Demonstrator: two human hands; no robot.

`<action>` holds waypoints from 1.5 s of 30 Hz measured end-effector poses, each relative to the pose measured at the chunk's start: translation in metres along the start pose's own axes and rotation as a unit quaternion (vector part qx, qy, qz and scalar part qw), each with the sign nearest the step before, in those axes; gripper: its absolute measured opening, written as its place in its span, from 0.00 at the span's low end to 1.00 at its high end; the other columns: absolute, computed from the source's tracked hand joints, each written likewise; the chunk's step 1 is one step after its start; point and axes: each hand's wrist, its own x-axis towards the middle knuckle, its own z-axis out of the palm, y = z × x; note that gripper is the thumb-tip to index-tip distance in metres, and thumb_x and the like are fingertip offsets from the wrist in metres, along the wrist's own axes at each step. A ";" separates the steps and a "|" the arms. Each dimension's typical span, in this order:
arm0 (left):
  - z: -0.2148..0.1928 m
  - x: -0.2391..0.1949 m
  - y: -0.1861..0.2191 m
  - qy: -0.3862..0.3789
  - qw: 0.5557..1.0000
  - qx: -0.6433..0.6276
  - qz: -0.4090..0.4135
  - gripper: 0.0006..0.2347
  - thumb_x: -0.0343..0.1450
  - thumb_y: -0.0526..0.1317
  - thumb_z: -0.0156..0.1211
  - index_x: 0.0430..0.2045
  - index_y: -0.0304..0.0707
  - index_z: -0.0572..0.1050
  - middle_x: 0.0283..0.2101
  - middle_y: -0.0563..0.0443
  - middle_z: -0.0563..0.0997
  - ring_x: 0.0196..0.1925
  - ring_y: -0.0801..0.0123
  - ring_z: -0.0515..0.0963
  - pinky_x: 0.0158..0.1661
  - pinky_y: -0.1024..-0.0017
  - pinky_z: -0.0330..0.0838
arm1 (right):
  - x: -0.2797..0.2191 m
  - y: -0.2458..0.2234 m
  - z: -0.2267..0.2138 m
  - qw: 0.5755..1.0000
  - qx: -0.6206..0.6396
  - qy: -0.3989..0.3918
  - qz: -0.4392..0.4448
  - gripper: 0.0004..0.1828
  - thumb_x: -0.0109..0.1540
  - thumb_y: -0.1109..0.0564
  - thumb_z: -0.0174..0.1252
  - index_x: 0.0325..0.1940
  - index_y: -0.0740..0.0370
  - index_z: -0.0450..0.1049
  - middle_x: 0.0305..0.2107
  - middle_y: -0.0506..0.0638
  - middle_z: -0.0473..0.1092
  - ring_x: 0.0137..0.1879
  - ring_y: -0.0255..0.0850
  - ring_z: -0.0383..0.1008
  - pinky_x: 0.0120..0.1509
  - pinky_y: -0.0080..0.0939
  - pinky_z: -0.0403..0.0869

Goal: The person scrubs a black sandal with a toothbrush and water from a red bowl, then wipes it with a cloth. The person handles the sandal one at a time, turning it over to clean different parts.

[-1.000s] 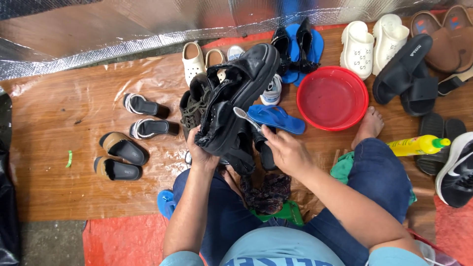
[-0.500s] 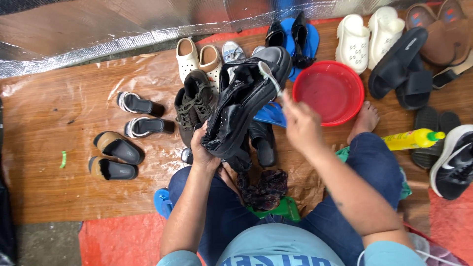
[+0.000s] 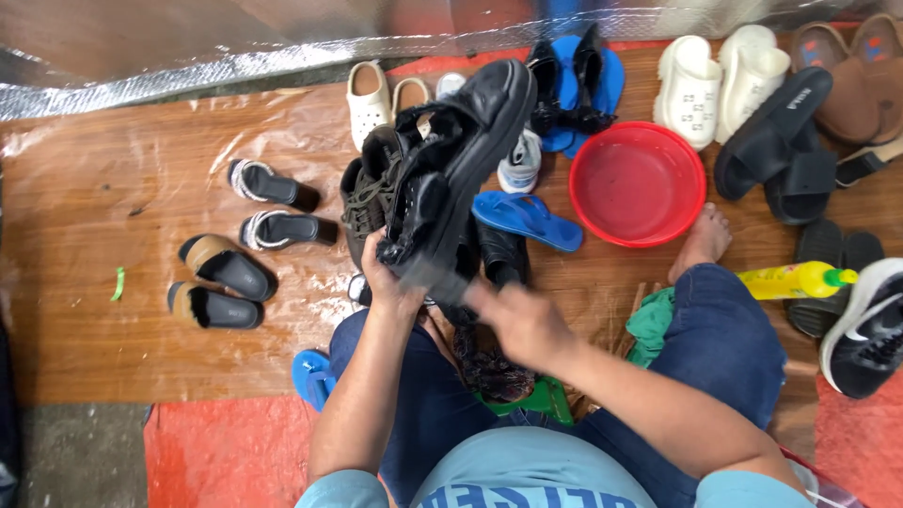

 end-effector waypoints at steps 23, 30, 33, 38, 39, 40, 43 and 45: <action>0.051 -0.030 0.000 -0.007 0.999 -0.030 -0.028 0.09 0.64 0.41 0.59 0.18 0.34 0.77 0.21 0.34 0.82 0.25 0.55 0.84 0.35 0.70 0.79 | 0.018 0.040 0.004 0.995 0.013 0.096 -0.031 0.17 0.63 0.62 0.59 0.55 0.58 0.81 0.33 0.57 0.76 0.35 0.55 0.78 0.38 0.51 0.78; 0.033 -0.021 -0.007 -0.016 0.999 -0.019 -0.043 0.09 0.64 0.42 0.59 0.22 0.34 0.78 0.25 0.33 0.82 0.29 0.53 0.85 0.39 0.66 0.80 | 0.037 0.113 -0.002 0.988 -0.060 0.144 -0.019 0.22 0.64 0.64 0.56 0.63 0.63 0.77 0.36 0.62 0.74 0.43 0.59 0.77 0.47 0.55 0.76; 0.030 -0.013 -0.004 -0.020 0.999 -0.009 -0.044 0.09 0.64 0.42 0.59 0.24 0.34 0.79 0.28 0.33 0.83 0.32 0.52 0.85 0.42 0.63 0.80 | -0.003 0.044 0.027 0.997 0.017 0.075 0.013 0.19 0.64 0.55 0.55 0.58 0.49 0.80 0.34 0.51 0.77 0.37 0.50 0.80 0.41 0.48 0.78; 0.012 -0.010 -0.002 -0.011 0.999 0.005 -0.042 0.10 0.64 0.43 0.59 0.26 0.34 0.80 0.31 0.32 0.84 0.36 0.51 0.85 0.45 0.60 0.79 | 0.040 0.083 -0.010 0.992 -0.081 0.097 -0.017 0.19 0.66 0.59 0.54 0.60 0.53 0.79 0.29 0.52 0.73 0.34 0.49 0.77 0.37 0.48 0.77; 0.010 -0.008 -0.003 -0.011 0.999 0.004 -0.039 0.10 0.64 0.43 0.59 0.27 0.34 0.80 0.32 0.32 0.84 0.37 0.50 0.85 0.47 0.59 0.79 | 0.044 0.087 -0.017 0.989 -0.090 0.116 -0.003 0.21 0.67 0.55 0.53 0.64 0.49 0.78 0.29 0.50 0.71 0.33 0.49 0.78 0.36 0.49 0.76; 0.007 -0.007 -0.003 -0.009 0.999 0.001 -0.037 0.10 0.64 0.43 0.59 0.27 0.34 0.80 0.32 0.32 0.84 0.37 0.50 0.85 0.47 0.59 0.79 | 0.032 0.065 -0.010 0.990 -0.089 0.114 -0.005 0.21 0.67 0.55 0.53 0.64 0.49 0.78 0.29 0.50 0.71 0.33 0.49 0.78 0.36 0.49 0.76; -0.003 -0.002 0.004 -0.002 1.000 0.003 -0.025 0.11 0.64 0.44 0.59 0.29 0.35 0.81 0.34 0.32 0.84 0.39 0.49 0.85 0.49 0.57 0.79 | 0.021 0.018 0.004 0.999 0.015 0.046 -0.003 0.18 0.64 0.54 0.56 0.56 0.43 0.82 0.26 0.46 0.73 0.30 0.48 0.78 0.33 0.46 0.78; -0.012 -0.002 0.003 0.008 1.000 0.009 -0.020 0.12 0.64 0.44 0.59 0.31 0.35 0.81 0.36 0.31 0.85 0.42 0.48 0.86 0.51 0.54 0.79 | 0.036 0.019 -0.005 0.996 -0.058 0.072 -0.017 0.15 0.64 0.55 0.61 0.53 0.44 0.83 0.23 0.48 0.71 0.26 0.45 0.74 0.30 0.41 0.77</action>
